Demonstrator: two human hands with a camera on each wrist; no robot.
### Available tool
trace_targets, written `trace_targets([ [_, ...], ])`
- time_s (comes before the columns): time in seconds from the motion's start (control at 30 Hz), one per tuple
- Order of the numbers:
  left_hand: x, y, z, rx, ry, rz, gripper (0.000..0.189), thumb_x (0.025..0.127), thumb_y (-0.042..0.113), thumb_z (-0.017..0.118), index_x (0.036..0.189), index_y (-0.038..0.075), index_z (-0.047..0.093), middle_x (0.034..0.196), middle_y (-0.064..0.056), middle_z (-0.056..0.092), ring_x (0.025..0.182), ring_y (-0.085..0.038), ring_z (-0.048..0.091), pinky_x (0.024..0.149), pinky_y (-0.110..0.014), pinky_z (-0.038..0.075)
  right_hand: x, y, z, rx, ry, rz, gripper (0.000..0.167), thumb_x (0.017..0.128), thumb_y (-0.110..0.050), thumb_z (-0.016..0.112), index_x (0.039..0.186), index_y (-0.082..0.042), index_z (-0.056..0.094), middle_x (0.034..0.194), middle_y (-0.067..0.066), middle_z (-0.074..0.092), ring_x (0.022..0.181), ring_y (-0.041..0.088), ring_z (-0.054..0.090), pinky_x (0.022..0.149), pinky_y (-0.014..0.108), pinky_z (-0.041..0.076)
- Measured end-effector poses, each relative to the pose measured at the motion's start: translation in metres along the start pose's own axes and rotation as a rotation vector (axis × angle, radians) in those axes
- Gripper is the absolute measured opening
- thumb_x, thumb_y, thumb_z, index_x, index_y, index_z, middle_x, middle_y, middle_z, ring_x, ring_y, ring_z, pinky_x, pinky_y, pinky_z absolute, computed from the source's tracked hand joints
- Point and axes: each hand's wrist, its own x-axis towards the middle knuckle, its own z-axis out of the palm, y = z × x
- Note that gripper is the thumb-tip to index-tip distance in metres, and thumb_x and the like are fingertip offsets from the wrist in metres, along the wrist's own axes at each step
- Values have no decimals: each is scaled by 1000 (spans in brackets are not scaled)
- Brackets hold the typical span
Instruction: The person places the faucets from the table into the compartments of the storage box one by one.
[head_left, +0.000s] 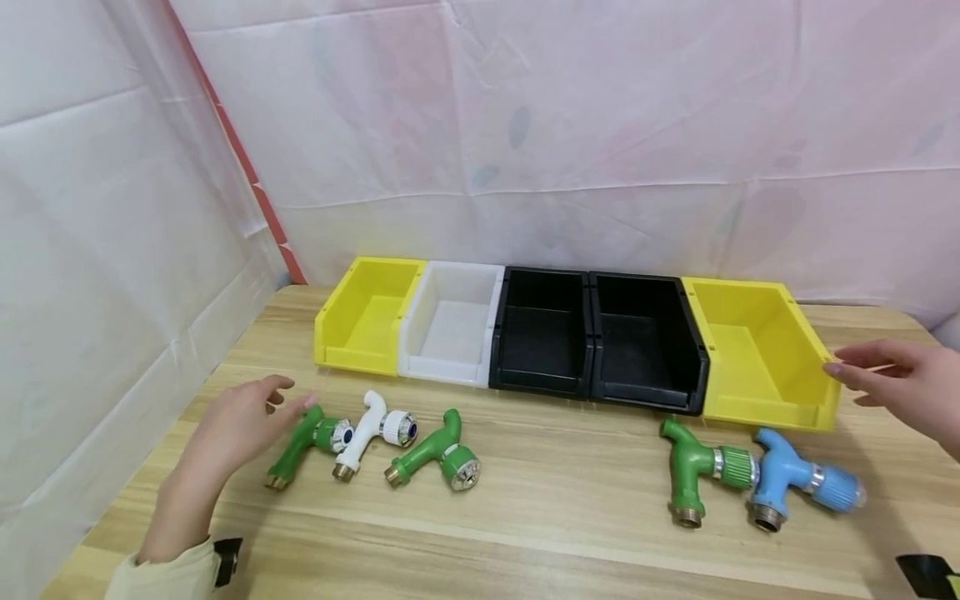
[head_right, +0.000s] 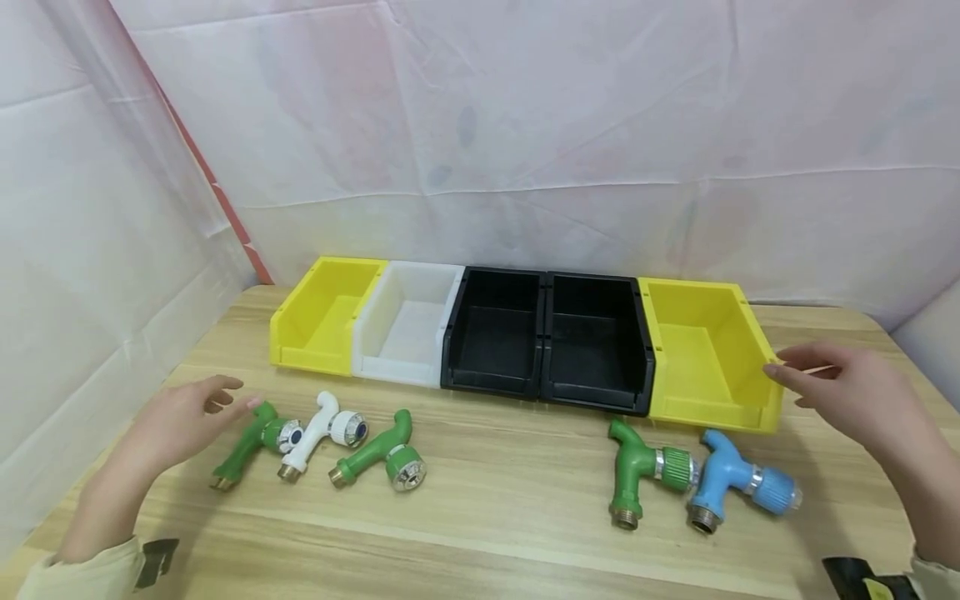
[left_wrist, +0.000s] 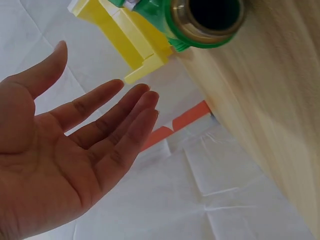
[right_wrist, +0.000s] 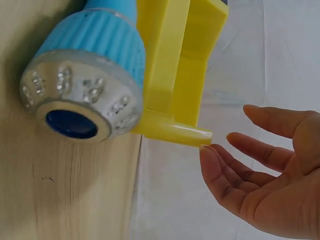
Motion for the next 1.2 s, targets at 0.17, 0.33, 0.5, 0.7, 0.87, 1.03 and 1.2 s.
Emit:
trace_targets([
  [0.17,-2,-7,2,-8,-59,-42,62,88,46,55,113,-11,54,92,-21,63,86,-39,57,67,-49,46,10,8,3,30,-16,26,42,94,-14,51,111,24,42,85,33,55,54,-8,46,47,22,50],
  [0.33,-4,-15,3,-14,-116,-81,57,85,44,61,106,-9,58,89,-18,63,84,-37,57,66,-47,47,16,13,2,49,-71,100,42,95,-10,47,117,24,36,97,38,48,59,5,53,52,27,52],
  [0.5,-6,-22,5,-48,-157,-103,55,79,45,67,100,-6,62,88,-17,63,81,-33,58,63,-45,48,19,16,1,71,-91,110,43,95,-13,48,118,22,37,92,30,53,58,1,52,53,25,52],
  [0.7,-10,-28,10,-88,-175,-103,49,74,41,73,92,-3,63,85,-13,63,79,-29,58,62,-42,49,22,22,4,90,-77,86,38,93,-9,51,115,21,42,80,8,59,57,1,54,53,24,52],
  [0.87,-15,-31,15,-111,-192,-115,37,71,35,77,81,2,61,76,-4,59,69,-20,53,57,-34,45,24,25,6,99,-78,40,35,91,-4,53,112,22,44,79,14,62,56,4,57,52,25,52],
  [1.03,-17,-31,20,-114,-207,-115,29,72,26,77,72,6,57,65,0,51,60,-16,45,52,-29,38,24,26,6,88,-90,31,34,92,-4,52,112,22,44,81,17,62,56,8,57,52,26,52],
  [1.2,-16,-29,21,-110,-210,-116,28,73,24,76,71,5,56,64,-1,49,60,-16,44,52,-29,36,22,28,5,104,-82,33,32,92,-3,52,111,22,44,78,12,62,56,9,57,52,26,52],
])
